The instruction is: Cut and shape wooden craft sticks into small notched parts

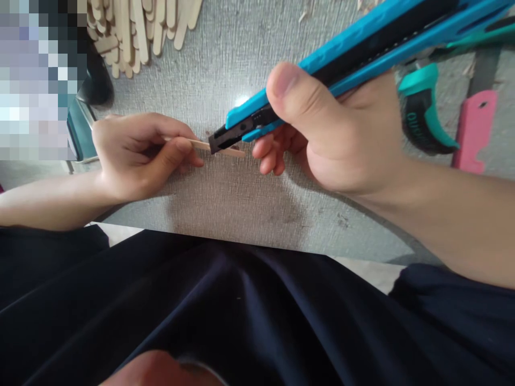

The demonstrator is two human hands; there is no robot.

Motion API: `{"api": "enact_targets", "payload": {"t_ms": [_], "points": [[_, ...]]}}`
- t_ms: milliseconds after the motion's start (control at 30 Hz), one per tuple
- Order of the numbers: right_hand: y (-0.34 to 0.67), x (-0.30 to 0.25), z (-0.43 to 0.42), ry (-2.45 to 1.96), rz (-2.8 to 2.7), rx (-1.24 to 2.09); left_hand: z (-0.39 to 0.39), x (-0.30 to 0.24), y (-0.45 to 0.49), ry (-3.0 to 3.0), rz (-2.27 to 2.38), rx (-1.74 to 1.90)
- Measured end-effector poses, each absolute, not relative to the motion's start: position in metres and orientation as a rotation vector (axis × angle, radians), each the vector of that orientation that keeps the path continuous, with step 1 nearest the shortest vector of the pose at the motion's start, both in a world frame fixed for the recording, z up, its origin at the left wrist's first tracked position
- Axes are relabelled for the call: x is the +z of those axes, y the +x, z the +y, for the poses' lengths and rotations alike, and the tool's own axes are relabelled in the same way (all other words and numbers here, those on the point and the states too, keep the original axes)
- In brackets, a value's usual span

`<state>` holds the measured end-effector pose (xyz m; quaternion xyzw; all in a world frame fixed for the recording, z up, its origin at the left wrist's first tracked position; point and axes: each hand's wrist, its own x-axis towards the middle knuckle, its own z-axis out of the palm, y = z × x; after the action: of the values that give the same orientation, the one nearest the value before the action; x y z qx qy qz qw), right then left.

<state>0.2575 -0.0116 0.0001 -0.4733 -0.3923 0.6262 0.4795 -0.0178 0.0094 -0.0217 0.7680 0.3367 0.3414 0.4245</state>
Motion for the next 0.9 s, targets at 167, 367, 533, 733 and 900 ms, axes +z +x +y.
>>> {"api": "enact_targets", "payload": {"t_ms": [167,367,533,733,900], "points": [[0.262,-0.007,-0.017,-1.109,-1.041,1.488,0.009,-0.023,-0.016,1.736,0.937,0.876],[0.260,-0.018,-0.020,-1.031,-0.998,1.447,0.011,-0.024,-0.015,1.747,0.833,0.950],[0.260,-0.018,-0.017,-1.083,-0.943,1.463,0.014,-0.027,-0.018,1.785,0.794,0.939],[0.257,-0.012,-0.019,-1.107,-0.924,1.467,0.012,-0.023,-0.015,1.744,0.813,0.944],[0.253,-0.011,-0.020,-1.005,-0.953,1.424,0.010,-0.021,-0.013,1.657,0.878,0.935]]}}
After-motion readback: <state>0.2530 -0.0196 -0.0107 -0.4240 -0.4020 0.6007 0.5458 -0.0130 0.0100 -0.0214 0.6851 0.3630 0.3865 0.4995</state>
